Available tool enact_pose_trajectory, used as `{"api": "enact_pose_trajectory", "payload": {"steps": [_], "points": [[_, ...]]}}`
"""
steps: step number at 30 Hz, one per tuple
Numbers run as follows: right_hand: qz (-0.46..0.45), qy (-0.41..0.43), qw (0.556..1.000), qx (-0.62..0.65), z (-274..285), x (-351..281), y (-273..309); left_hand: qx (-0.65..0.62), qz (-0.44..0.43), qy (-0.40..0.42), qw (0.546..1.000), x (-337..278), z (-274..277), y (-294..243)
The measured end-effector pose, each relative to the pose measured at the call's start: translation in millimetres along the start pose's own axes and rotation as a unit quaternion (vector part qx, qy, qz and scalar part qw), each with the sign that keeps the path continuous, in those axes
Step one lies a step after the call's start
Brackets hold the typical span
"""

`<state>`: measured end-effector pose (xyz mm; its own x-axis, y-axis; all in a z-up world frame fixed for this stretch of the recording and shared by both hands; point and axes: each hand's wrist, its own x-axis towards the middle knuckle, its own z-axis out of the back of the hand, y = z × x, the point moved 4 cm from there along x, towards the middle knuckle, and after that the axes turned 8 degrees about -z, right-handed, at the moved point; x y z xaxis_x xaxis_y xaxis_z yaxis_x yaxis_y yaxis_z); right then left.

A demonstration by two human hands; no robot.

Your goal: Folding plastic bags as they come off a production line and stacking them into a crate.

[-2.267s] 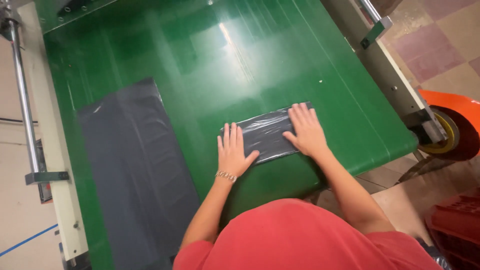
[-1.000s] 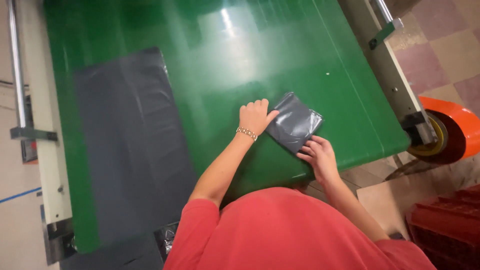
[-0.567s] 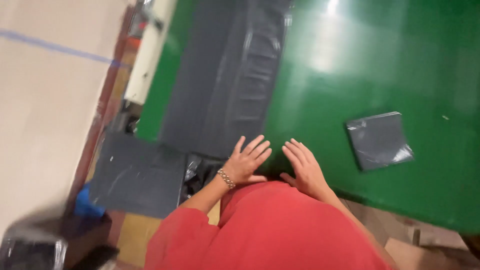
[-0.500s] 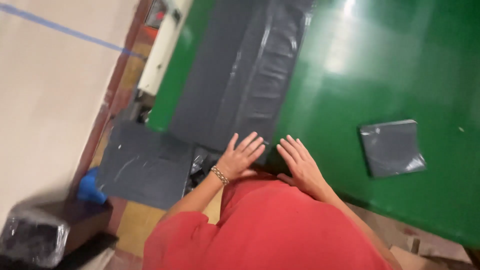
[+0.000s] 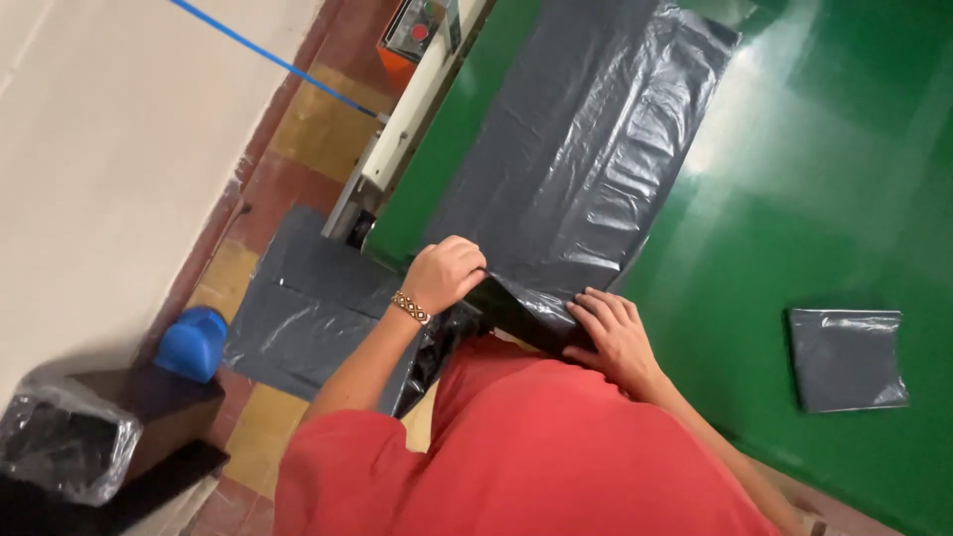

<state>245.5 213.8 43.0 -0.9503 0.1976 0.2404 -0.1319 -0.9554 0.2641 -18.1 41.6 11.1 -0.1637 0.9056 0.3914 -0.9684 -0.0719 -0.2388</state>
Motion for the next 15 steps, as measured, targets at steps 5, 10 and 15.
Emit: {"api": "enact_pose_trajectory", "payload": {"steps": [5, 10, 15], "points": [[-0.025, -0.071, 0.997, 0.011, -8, 20, -17, -0.017, -0.054, 0.094, 0.994, 31, 27, 13], [-0.044, -0.101, 0.994, 0.029, 5, 27, -26, 0.079, -0.16, 0.177, 0.968, 27, 42, 21], [-0.055, -0.093, 0.993, 0.049, 36, 25, -16, 0.007, -0.092, 0.241, 0.966, 22, 39, 42]]}}
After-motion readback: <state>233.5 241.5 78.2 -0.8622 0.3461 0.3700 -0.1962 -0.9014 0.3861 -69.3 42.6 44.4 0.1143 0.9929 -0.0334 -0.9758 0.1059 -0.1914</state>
